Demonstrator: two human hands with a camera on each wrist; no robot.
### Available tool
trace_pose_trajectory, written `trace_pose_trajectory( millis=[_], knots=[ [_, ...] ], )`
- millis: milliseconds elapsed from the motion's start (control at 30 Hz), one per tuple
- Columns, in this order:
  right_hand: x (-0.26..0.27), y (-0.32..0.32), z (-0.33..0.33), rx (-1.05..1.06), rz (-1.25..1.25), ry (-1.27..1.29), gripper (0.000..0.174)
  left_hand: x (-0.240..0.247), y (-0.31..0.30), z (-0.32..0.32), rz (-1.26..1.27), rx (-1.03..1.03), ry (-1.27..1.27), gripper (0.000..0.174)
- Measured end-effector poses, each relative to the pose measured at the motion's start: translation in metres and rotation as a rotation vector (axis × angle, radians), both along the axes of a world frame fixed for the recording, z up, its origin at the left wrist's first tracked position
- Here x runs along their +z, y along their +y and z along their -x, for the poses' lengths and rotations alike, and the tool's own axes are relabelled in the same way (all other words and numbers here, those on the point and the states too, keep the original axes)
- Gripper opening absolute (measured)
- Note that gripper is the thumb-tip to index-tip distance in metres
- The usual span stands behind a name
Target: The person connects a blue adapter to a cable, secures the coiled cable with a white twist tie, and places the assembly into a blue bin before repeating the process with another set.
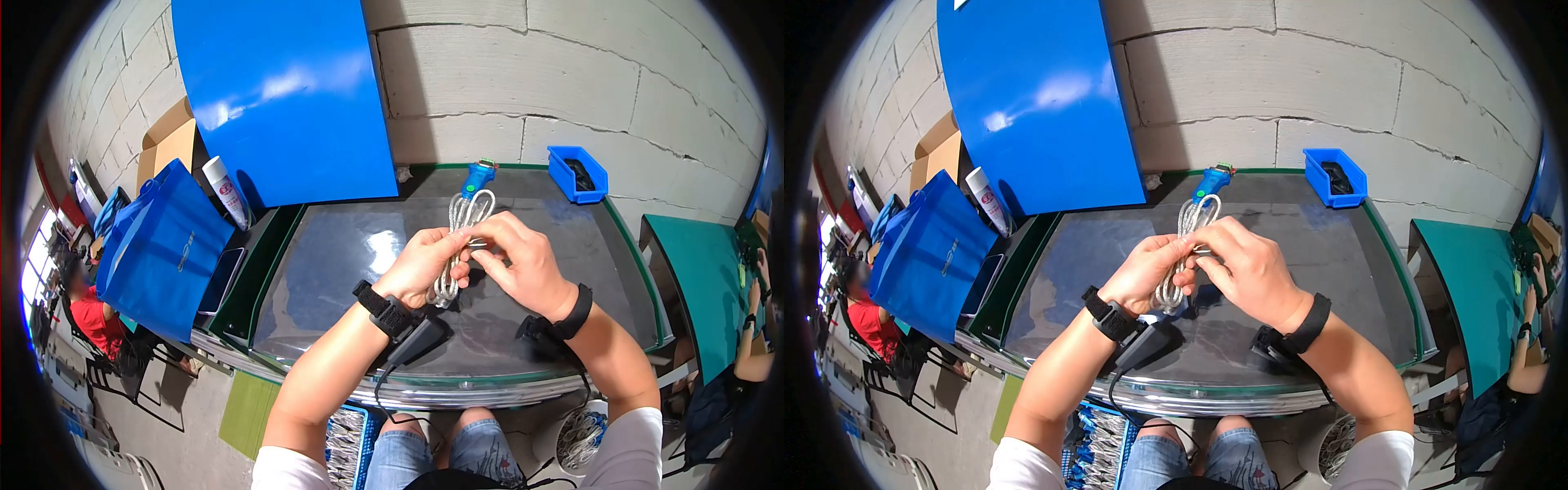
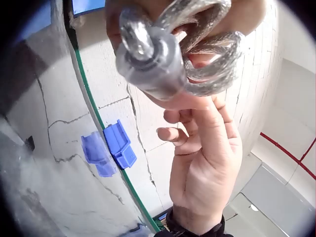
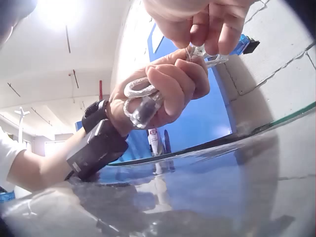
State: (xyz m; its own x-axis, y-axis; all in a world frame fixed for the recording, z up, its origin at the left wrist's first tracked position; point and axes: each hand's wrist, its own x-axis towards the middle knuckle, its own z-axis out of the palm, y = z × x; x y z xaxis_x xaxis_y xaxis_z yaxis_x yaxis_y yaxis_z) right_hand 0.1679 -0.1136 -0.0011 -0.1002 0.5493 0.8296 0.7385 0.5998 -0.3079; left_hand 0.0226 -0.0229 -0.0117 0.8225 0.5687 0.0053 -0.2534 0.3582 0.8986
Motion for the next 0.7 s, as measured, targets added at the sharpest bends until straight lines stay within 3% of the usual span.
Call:
trace_pose_trajectory(
  millis=[200, 433, 533, 600, 633, 700],
  knots=[
    [0.001, 0.001, -0.008, -0.107, -0.172, -0.306, 0.019, 0.003, 0.001, 0.002, 0.119, -0.131, -0.023, 0.023],
    [0.002, -0.001, -0.007, -0.165, -0.184, -0.344, 0.012, 0.001, 0.001, 0.001, 0.135, -0.128, -0.053, 0.023],
    [-0.003, 0.002, -0.009, -0.156, -0.071, -0.264, 0.008, 0.001, -0.001, 0.000, 0.022, -0.098, -0.108, 0.022],
    [-0.005, 0.004, -0.010, 0.008, 0.157, 0.107, 0.007, 0.002, -0.005, -0.002, -0.044, 0.014, -0.140, 0.022],
    [-0.005, 0.005, -0.011, 0.007, 0.156, 0.106, 0.007, 0.001, -0.005, -0.003, -0.045, 0.013, -0.141, 0.022],
    [-0.006, 0.006, -0.014, 0.152, 0.555, 0.496, 0.013, -0.003, -0.002, -0.005, -0.201, 0.025, -0.201, 0.025]
  ],
)
